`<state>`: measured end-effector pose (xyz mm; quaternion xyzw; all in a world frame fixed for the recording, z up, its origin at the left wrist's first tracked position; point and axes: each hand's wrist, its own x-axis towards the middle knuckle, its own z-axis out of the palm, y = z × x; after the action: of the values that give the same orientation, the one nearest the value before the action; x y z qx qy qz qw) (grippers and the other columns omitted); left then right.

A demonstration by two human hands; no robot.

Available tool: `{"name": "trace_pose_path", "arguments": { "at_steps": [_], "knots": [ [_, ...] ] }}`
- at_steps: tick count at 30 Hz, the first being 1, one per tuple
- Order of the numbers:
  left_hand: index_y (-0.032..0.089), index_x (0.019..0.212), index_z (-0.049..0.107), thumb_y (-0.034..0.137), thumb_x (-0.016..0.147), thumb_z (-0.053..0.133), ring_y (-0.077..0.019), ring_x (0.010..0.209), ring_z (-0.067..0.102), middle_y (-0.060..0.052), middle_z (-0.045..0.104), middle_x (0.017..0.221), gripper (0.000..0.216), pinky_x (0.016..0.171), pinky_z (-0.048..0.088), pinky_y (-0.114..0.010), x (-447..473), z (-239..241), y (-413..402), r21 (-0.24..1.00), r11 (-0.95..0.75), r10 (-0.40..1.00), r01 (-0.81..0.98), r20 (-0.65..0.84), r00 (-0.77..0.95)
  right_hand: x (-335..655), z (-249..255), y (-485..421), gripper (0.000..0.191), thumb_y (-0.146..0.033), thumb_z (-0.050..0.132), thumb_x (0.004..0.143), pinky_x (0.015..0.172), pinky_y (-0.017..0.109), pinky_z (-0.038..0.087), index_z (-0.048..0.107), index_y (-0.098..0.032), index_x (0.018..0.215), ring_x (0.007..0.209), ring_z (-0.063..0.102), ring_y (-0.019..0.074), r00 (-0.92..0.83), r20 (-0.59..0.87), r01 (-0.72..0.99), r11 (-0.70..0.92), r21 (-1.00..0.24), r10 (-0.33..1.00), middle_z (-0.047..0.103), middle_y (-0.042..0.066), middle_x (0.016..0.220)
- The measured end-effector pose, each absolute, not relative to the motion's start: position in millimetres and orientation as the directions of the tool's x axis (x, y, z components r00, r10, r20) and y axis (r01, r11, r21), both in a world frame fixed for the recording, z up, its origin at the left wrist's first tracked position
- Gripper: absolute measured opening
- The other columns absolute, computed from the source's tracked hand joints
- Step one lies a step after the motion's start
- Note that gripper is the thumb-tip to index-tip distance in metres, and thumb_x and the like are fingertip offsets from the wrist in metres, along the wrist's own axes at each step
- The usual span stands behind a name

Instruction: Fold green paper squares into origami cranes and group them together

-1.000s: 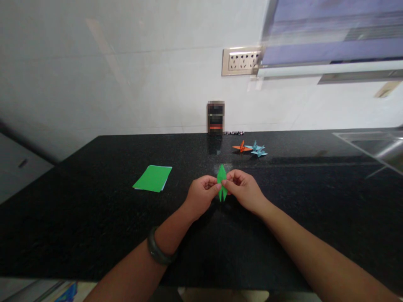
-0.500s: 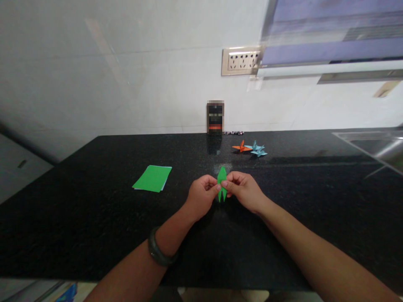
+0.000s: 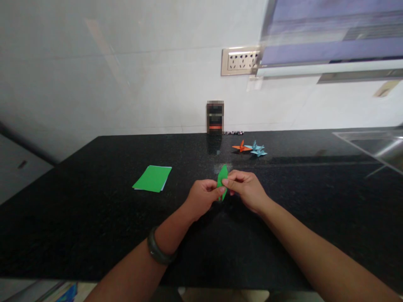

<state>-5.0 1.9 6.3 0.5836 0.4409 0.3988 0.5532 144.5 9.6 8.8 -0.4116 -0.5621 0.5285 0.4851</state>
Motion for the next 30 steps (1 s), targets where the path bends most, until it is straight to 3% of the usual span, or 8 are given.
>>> {"name": "trace_pose_path", "arguments": {
  "at_steps": [7,12,16,20,24,30],
  "knots": [
    [0.012,0.054,0.063,0.032,0.067,0.064,-0.0059,0.043,0.035,0.004,0.047,0.043,0.024,0.042,0.025,-0.02,-7,7,1,0.965,-0.119,0.963,0.235,0.054,0.265,144,9,8,0.025,-0.037,0.068,0.068,0.044,0.021,0.029,0.058,-0.015,0.062,0.044,0.04,0.006,-0.292,0.1,-0.092,0.076,-0.993,0.951,0.051,-0.004,0.054],
    [0.013,0.073,0.07,0.034,0.07,0.063,-0.0105,0.058,0.054,-0.002,0.064,0.064,0.022,0.056,0.04,-0.022,-5,7,0,0.996,-0.05,0.932,0.077,0.019,0.361,146,11,8,0.025,-0.036,0.067,0.07,0.044,0.02,0.029,0.057,-0.014,0.063,0.046,0.039,0.0054,-0.299,0.116,-0.081,0.096,-0.992,0.947,0.047,-0.005,0.054],
    [0.014,0.087,0.069,0.04,0.073,0.06,-0.0138,0.071,0.062,-0.005,0.069,0.079,0.031,0.066,0.046,-0.024,-5,8,-1,0.995,0.098,0.89,-0.03,-0.074,0.45,149,13,9,0.024,-0.035,0.066,0.072,0.047,0.021,0.035,0.059,-0.014,0.063,0.05,0.045,0.0066,-0.343,0.139,-0.102,0.11,-0.989,0.929,0.049,-0.003,0.059],
    [0.012,0.079,0.071,0.042,0.071,0.062,-0.0143,0.065,0.063,-0.006,0.07,0.074,0.031,0.063,0.048,-0.025,-6,6,0,0.999,0.044,0.916,0.017,-0.047,0.399,149,18,8,0.024,-0.036,0.066,0.072,0.049,0.022,0.038,0.062,-0.014,0.064,0.051,0.048,0.0073,-0.38,0.15,-0.06,0.137,-0.989,0.913,0.051,-0.002,0.06],
    [0.013,0.071,0.07,0.039,0.073,0.06,-0.0139,0.06,0.062,-0.005,0.069,0.067,0.028,0.061,0.049,-0.025,-5,6,0,0.997,-0.027,0.936,0.07,0.001,0.352,146,19,6,0.023,-0.037,0.068,0.069,0.048,0.023,0.041,0.062,-0.014,0.072,0.05,0.053,0.0094,-0.372,0.08,-0.103,0.044,-0.994,0.925,0.056,-0.002,0.056],
    [0.013,0.066,0.068,0.035,0.07,0.064,-0.0136,0.055,0.062,-0.003,0.068,0.061,0.023,0.056,0.05,-0.025,1,8,-4,1.0,0.004,0.954,0.014,-0.008,0.299,141,15,4,0.025,-0.038,0.07,0.066,0.046,0.024,0.042,0.06,-0.015,0.069,0.047,0.052,0.0094,-0.316,0.075,-0.141,0.032,-0.989,0.946,0.056,-0.003,0.054]
  ]
}}
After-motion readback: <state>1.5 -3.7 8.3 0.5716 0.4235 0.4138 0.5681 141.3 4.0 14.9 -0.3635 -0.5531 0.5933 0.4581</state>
